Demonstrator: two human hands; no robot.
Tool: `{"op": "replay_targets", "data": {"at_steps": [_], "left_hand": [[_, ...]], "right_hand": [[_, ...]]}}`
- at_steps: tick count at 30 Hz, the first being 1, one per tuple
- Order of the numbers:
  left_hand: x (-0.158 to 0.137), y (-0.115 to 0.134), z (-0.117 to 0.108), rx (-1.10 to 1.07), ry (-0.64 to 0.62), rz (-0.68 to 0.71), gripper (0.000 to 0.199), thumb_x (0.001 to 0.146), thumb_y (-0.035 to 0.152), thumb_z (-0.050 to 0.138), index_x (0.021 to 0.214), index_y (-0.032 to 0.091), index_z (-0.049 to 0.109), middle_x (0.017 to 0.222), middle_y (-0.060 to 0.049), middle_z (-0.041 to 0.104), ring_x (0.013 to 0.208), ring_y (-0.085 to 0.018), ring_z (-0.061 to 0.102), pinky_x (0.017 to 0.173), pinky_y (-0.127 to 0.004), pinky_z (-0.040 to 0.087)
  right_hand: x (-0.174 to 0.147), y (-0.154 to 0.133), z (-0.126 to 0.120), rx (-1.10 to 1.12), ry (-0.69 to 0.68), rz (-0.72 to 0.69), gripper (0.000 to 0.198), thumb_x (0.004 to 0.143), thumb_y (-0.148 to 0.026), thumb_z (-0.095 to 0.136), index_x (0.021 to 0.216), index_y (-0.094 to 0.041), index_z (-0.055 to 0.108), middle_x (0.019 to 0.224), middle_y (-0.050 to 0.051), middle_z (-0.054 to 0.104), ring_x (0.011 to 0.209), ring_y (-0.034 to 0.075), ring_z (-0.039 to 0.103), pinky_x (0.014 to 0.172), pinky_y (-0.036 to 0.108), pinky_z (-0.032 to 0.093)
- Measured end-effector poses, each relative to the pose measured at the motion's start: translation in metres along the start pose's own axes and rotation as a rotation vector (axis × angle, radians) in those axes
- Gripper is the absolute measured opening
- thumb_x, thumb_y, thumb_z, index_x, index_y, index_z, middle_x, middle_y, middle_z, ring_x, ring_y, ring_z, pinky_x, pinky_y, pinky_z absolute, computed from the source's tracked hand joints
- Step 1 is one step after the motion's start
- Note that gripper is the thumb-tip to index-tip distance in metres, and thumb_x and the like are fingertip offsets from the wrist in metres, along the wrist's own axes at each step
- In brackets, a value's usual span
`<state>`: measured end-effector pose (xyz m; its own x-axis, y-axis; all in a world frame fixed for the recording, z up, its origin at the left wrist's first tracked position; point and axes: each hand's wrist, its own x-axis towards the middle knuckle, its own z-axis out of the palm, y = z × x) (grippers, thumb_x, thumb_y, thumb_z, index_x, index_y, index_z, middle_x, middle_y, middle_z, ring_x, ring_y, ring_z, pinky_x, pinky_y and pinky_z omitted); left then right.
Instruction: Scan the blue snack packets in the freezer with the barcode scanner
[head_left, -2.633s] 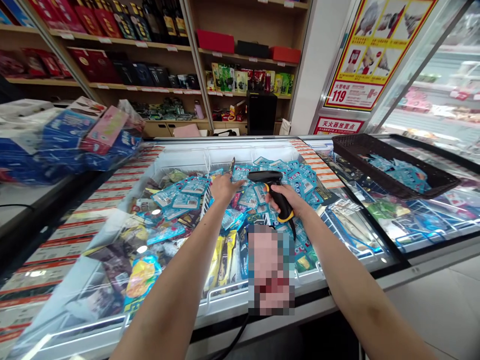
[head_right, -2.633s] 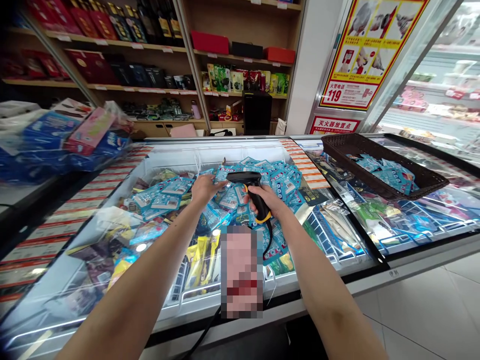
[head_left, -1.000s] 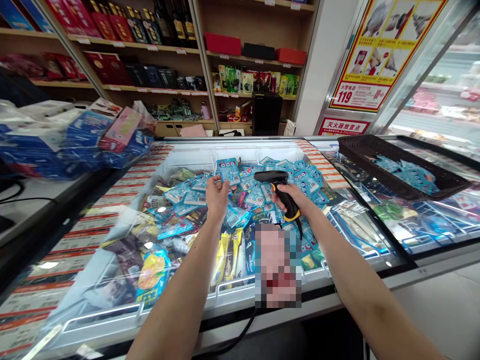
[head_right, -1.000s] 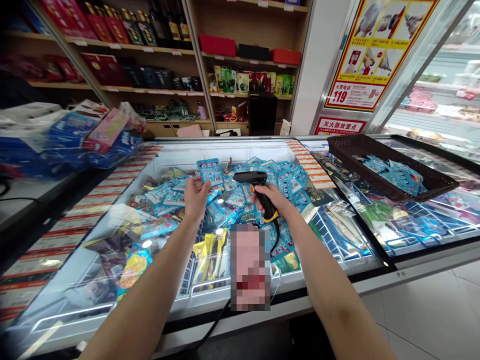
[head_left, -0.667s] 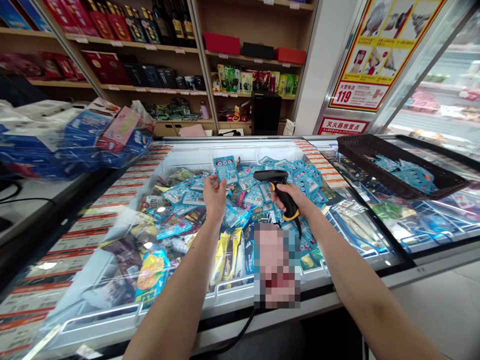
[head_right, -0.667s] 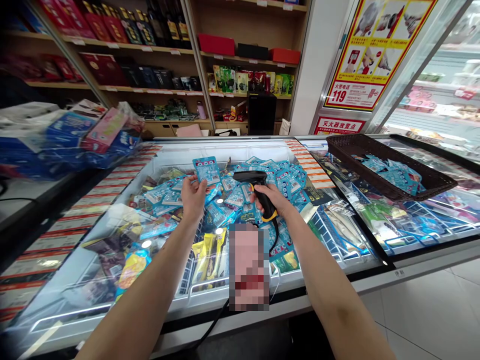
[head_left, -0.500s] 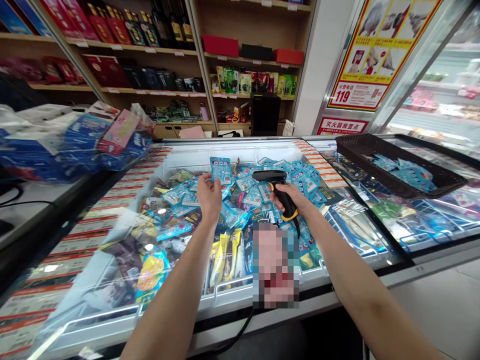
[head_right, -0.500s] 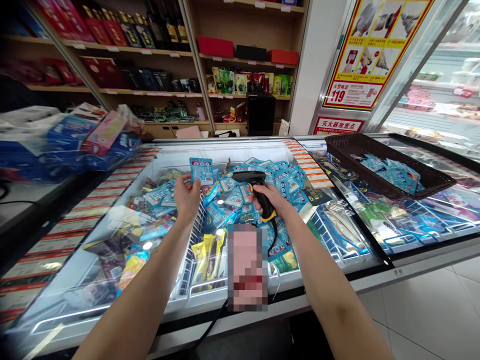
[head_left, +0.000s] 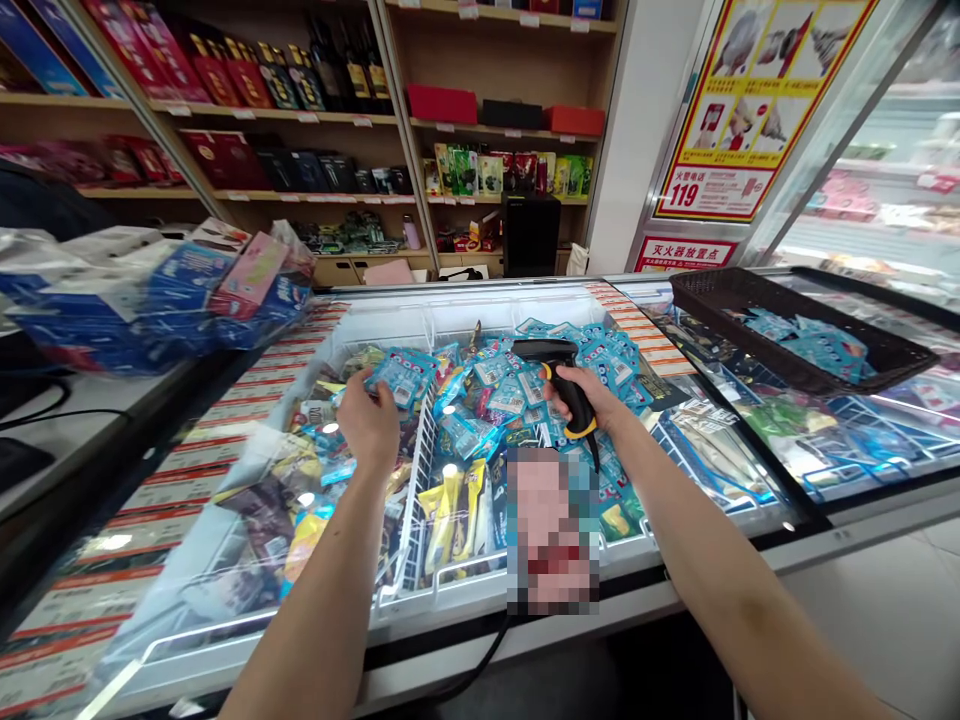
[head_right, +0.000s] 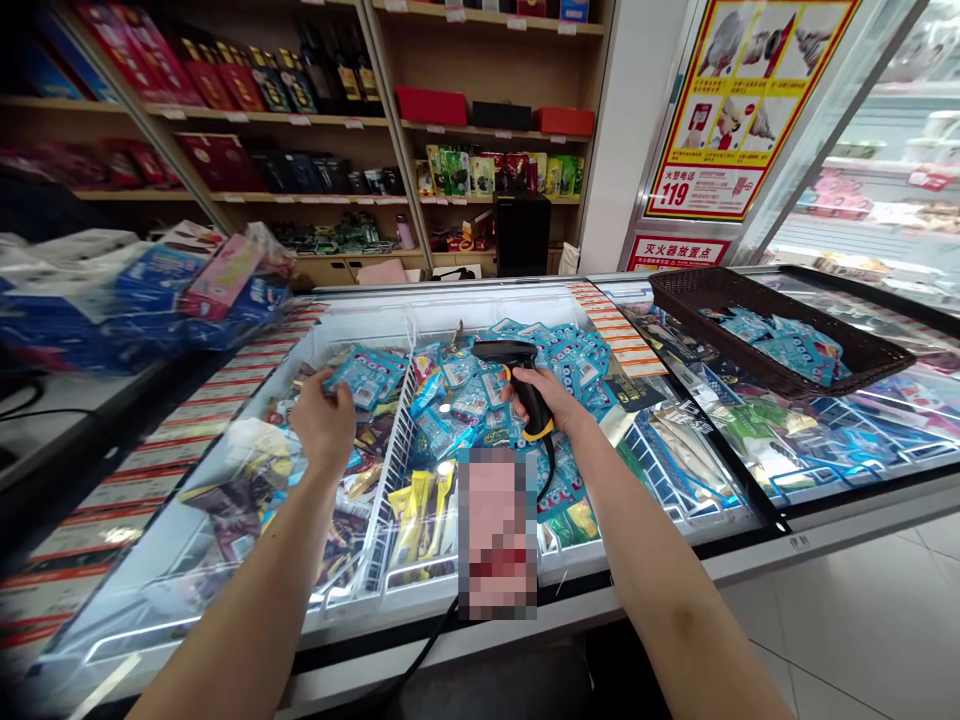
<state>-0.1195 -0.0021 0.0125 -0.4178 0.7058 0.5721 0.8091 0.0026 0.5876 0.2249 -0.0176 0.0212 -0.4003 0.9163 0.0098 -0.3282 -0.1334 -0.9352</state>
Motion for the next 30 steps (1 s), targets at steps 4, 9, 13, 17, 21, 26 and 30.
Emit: {"op": "replay_targets", "data": {"at_steps": [4, 9, 13, 17, 21, 26, 30], "left_hand": [[-0.006, 0.006, 0.000, 0.087, 0.086, 0.182, 0.044, 0.089, 0.034, 0.051, 0.127, 0.016, 0.063, 0.129, -0.020, 0.056, 0.121, -0.035, 0.051, 0.103, -0.048, 0.038], [-0.016, 0.021, 0.006, 0.123, -0.258, 0.596, 0.036, 0.093, 0.037, 0.050, 0.123, 0.028, 0.066, 0.137, -0.010, 0.057, 0.130, -0.030, 0.047, 0.110, -0.049, 0.028], [-0.019, 0.018, 0.015, 0.205, -0.309, 0.609, 0.030, 0.095, 0.035, 0.046, 0.105, 0.026, 0.073, 0.127, -0.010, 0.063, 0.127, -0.030, 0.050, 0.112, -0.052, 0.024], [-0.018, 0.014, 0.014, 0.243, -0.221, 0.552, 0.031, 0.095, 0.029, 0.044, 0.103, 0.024, 0.073, 0.127, -0.011, 0.063, 0.126, -0.030, 0.050, 0.113, -0.054, 0.022], [-0.017, 0.028, 0.012, 0.172, -0.266, 0.563, 0.034, 0.096, 0.035, 0.042, 0.104, 0.023, 0.073, 0.122, -0.010, 0.065, 0.119, -0.029, 0.055, 0.106, -0.048, 0.033], [-0.022, 0.059, 0.023, 0.020, -0.549, 0.439, 0.043, 0.093, 0.053, 0.043, 0.100, 0.023, 0.073, 0.103, -0.007, 0.073, 0.097, -0.024, 0.063, 0.087, -0.035, 0.045], [-0.033, 0.079, 0.035, -0.029, -0.631, 0.349, 0.050, 0.087, 0.065, 0.047, 0.095, 0.023, 0.074, 0.097, -0.007, 0.073, 0.093, -0.025, 0.064, 0.085, -0.035, 0.045]], "right_hand": [[0.001, 0.000, 0.000, -0.012, 0.031, 0.029, 0.038, 0.080, -0.048, 0.065, 0.099, -0.016, 0.061, 0.073, 0.003, 0.070, 0.041, 0.010, 0.052, 0.035, 0.023, 0.041], [0.001, 0.001, -0.001, -0.014, 0.019, 0.020, 0.041, 0.080, -0.049, 0.065, 0.104, -0.015, 0.061, 0.074, 0.004, 0.070, 0.041, 0.010, 0.052, 0.035, 0.023, 0.042], [0.000, 0.001, -0.001, -0.005, 0.004, 0.006, 0.041, 0.081, -0.048, 0.065, 0.106, -0.015, 0.062, 0.074, 0.004, 0.070, 0.042, 0.010, 0.052, 0.035, 0.022, 0.042], [0.000, 0.001, 0.000, -0.007, 0.020, 0.004, 0.042, 0.080, -0.049, 0.065, 0.104, -0.015, 0.063, 0.073, 0.004, 0.069, 0.042, 0.010, 0.052, 0.035, 0.022, 0.042], [0.000, 0.000, 0.001, -0.001, 0.037, -0.005, 0.042, 0.080, -0.049, 0.066, 0.104, -0.015, 0.063, 0.075, 0.004, 0.070, 0.042, 0.010, 0.052, 0.035, 0.022, 0.041], [0.002, 0.001, 0.000, -0.006, 0.028, -0.008, 0.040, 0.079, -0.049, 0.067, 0.100, -0.015, 0.062, 0.073, 0.005, 0.070, 0.041, 0.011, 0.052, 0.035, 0.023, 0.041], [0.001, 0.000, 0.001, -0.024, 0.035, -0.004, 0.041, 0.078, -0.050, 0.067, 0.098, -0.015, 0.061, 0.072, 0.004, 0.070, 0.041, 0.010, 0.051, 0.035, 0.023, 0.040]]}}
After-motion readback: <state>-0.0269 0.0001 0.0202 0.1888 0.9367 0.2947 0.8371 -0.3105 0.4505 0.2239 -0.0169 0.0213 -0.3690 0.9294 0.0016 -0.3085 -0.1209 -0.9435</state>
